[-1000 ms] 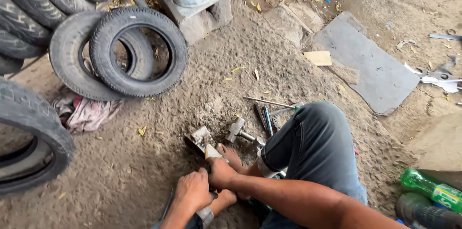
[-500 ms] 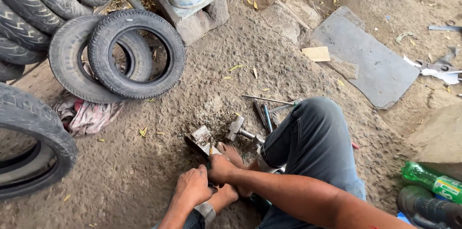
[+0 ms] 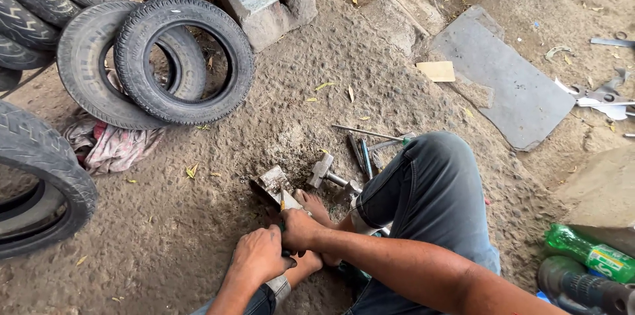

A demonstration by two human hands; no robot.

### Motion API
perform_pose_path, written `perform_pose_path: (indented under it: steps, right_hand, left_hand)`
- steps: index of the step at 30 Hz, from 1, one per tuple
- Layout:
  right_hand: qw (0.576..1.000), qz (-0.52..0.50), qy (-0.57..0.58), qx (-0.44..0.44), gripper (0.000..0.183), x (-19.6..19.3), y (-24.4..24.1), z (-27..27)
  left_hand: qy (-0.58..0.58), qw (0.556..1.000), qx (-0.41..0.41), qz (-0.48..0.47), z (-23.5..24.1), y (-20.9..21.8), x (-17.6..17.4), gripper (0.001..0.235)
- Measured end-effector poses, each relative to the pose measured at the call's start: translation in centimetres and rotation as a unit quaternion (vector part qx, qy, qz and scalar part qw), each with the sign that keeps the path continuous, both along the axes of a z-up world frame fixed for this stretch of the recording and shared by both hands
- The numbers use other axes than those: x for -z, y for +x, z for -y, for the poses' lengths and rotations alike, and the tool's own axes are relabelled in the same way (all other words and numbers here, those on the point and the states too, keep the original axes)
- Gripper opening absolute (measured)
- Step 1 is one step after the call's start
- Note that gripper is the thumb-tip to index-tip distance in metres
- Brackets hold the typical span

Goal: The person sits on the ground and uses a hammer and chisel to work on a small metal part. They repeatedly strike the chisel to shape or remove material from the object.

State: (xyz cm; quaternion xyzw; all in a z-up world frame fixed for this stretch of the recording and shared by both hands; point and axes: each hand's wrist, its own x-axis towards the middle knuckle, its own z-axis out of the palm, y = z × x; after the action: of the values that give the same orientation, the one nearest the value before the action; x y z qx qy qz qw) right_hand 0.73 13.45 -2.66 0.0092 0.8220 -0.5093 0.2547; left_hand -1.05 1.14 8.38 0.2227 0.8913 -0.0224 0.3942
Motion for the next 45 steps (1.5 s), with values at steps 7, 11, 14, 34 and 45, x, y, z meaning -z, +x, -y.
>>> perform_pose_path:
  steps: [7, 11, 14, 34, 45]
  right_hand:
    - [0.993, 0.093, -0.067, 0.011, 0.036, -0.1, 0.6, 0.0]
    - [0.997, 0.046, -0.063, 0.022, 0.038, 0.7, 0.4, 0.5]
    - [0.995, 0.081, -0.042, 0.034, 0.04, 0.9, 0.8, 0.5]
    - [0.984, -0.125, 0.118, 0.042, 0.053, -0.4, 0.5, -1.1]
    - [0.971, 0.01, 0.228, -0.074, 0.036, -14.5, 1.2, -6.7]
  left_hand:
    - [-0.012, 1.0, 0.005, 0.016, 0.7, 0.5, 0.0, 0.066]
    - [0.036, 0.998, 0.028, -0.036, 0.5, 0.2, 1.0, 0.062]
    - [-0.012, 1.0, 0.001, -0.01, 0.4, 0.5, 1.6, 0.064]
    - [0.0, 0.997, -0.06, -0.04, 1.0, -0.9, -4.6, 0.075]
    - [0.035, 0.986, -0.139, -0.086, 3.7, -2.3, -5.0, 0.08]
